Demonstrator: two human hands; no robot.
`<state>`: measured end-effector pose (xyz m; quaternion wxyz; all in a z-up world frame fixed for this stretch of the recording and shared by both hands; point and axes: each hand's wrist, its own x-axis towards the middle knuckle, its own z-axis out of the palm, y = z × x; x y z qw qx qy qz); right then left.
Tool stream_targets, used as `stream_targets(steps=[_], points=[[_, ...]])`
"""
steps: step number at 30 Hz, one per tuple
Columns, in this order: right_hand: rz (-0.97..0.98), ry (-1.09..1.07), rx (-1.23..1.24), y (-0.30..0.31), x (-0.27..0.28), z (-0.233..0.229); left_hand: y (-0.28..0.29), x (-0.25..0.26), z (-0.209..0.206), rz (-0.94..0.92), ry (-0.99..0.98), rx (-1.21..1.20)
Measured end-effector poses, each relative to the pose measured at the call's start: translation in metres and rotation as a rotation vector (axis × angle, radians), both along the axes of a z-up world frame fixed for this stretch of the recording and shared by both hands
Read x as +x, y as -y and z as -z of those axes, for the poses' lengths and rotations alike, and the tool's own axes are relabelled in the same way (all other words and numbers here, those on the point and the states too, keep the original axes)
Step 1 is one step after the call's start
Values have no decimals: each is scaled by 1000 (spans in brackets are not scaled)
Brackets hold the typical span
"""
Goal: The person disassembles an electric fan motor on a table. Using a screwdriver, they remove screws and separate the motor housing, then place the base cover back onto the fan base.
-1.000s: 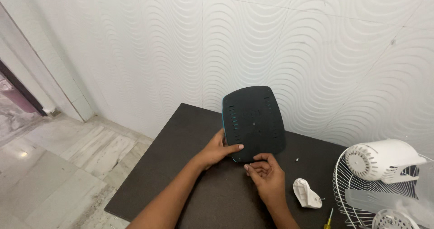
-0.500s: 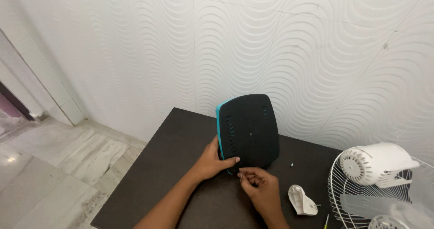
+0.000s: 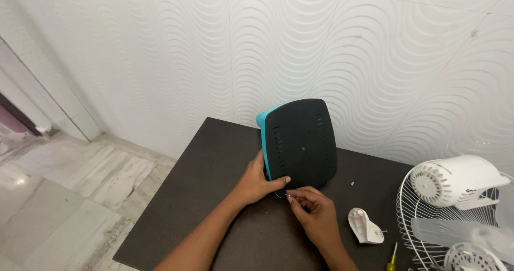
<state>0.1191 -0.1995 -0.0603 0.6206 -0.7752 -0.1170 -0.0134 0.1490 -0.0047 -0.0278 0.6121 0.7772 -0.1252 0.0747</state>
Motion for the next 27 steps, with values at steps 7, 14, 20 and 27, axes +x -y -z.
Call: stream_targets(steps=[7,14,20,27], points=[[9,105,-37,-3,-2,1,1,-1,0,5,10,-17],[39,264,-124,-7,-9,-7,3,-5,-6,-21,-10,16],[61,381,-163,-7,-16,-13,3,-8,-6,-12,84,13],[119,425,-295,-13,-19,-22,3,-5,-4,-14,142,33]])
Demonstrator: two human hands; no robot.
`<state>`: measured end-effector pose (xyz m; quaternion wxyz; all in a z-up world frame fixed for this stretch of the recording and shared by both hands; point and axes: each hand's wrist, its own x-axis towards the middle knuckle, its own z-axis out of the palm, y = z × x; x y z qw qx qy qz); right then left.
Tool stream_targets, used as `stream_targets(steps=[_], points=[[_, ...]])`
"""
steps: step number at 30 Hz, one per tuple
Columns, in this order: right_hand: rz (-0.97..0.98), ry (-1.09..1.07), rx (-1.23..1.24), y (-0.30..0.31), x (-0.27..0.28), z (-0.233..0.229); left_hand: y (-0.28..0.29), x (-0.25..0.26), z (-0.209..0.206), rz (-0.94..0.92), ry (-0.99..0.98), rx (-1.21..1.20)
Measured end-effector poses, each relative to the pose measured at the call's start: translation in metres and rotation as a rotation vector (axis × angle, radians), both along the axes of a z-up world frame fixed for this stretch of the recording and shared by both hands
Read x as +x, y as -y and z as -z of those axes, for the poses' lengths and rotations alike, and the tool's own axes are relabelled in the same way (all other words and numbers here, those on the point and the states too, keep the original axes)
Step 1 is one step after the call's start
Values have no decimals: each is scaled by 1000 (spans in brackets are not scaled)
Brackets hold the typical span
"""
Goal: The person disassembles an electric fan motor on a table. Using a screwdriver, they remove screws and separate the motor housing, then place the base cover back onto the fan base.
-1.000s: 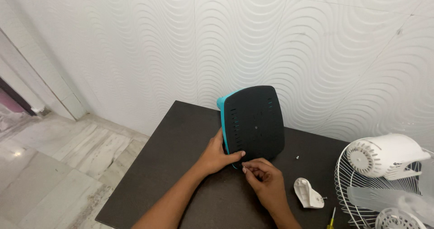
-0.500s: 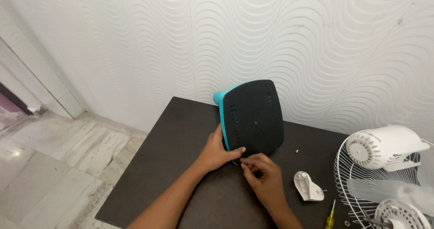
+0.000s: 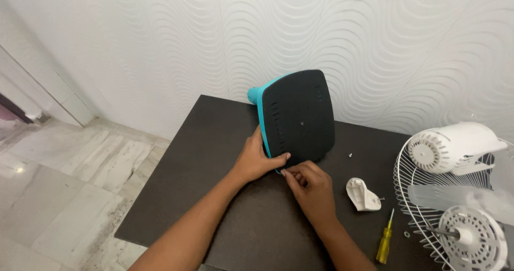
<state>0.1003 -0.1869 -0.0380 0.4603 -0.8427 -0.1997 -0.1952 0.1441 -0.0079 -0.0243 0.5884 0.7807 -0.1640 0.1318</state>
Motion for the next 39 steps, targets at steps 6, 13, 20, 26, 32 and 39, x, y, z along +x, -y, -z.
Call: stream_targets(steps=[6,13,20,26,32,39], points=[[-50,93,9,2,-2,3,0,-1,6,-16,-9,16],[-7,57,-52,2,-2,8,0,1,5,1,-29,-11],[-48,94,-28,2,-2,7,0,1,5,-25,-43,32],[82,40,-177,4,-15,-12,-1,0,3,-13,-58,32],[414,77,-616,81,-67,-22,-1,2,5,-11,-21,8],[476,-402,-915,162,-88,26,-1,4,6,-8,-52,16]])
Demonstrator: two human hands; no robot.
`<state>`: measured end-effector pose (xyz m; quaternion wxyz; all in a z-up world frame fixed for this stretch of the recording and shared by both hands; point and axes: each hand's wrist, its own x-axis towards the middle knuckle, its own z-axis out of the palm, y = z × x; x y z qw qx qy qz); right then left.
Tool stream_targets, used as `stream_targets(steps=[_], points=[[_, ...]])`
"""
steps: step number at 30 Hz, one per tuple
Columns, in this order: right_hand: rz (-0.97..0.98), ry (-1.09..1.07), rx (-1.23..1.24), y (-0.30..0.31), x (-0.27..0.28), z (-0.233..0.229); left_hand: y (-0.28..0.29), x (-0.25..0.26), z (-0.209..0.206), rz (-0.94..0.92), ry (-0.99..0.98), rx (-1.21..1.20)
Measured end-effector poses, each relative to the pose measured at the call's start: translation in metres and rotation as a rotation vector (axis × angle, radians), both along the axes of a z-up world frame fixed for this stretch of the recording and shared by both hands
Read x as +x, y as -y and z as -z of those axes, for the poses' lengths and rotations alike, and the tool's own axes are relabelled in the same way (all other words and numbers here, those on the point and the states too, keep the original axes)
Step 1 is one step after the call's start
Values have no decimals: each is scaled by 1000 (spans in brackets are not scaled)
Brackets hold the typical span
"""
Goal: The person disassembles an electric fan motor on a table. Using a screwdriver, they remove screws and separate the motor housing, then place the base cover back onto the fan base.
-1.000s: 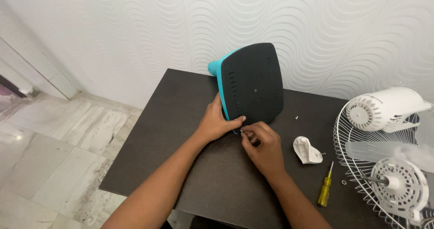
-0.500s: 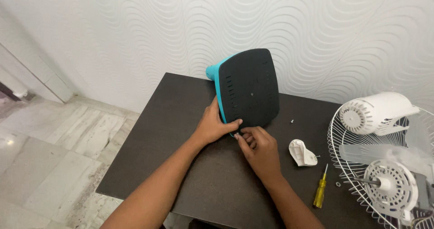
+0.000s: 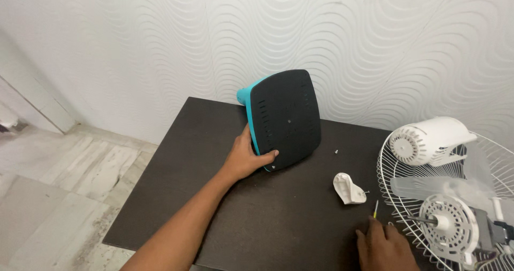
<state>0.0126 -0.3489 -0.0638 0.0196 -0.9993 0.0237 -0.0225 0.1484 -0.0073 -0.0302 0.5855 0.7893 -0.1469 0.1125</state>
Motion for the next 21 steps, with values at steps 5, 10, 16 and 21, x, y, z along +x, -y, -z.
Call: stream_targets(steps=[5,10,16,21], points=[[259,34,82,2,-9,10,0,-5,-4,-3,-63,-10],[82,410,477,-20,-16,-21,-1,-7,-4,-12,84,29],[-250,70,752,-82,-1,-59,1,-9,-4,48,41,29],[-272,122,708,-116,11,-75,4,-15,-3,107,75,-19]])
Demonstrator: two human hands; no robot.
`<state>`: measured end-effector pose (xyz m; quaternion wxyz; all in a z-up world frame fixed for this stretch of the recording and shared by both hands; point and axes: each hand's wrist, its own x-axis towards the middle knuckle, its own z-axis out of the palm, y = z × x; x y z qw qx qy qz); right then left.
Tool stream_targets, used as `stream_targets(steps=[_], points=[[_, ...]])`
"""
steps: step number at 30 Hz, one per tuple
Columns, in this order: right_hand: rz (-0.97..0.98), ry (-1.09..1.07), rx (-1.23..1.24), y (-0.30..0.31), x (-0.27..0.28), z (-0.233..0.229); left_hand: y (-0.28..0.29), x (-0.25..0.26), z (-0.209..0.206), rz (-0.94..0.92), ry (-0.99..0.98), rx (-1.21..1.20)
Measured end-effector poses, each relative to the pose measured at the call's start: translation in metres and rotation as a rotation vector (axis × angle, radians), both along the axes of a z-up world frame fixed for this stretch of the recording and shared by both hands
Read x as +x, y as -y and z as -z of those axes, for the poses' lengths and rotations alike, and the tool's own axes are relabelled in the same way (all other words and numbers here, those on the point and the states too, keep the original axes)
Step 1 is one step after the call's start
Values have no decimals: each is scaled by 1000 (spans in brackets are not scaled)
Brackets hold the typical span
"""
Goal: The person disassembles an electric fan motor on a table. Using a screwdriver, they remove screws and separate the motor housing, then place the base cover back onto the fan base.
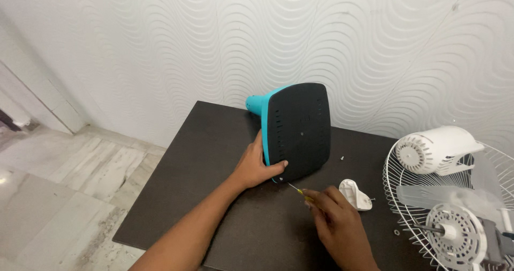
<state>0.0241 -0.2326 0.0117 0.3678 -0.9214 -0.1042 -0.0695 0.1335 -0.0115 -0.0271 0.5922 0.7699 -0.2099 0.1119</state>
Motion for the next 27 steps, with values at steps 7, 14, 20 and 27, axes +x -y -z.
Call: stream_targets(steps=[7,14,20,27], points=[[-55,53,4,-8,7,5,1,1,0,-17,73,3],[-49,54,2,-11,9,8,1,2,-1,-24,16,30],[-50,115,-26,-14,8,3,0,4,1,-19,31,20],[-105,198,-133,-12,11,3,1,4,-1,-25,12,36]])
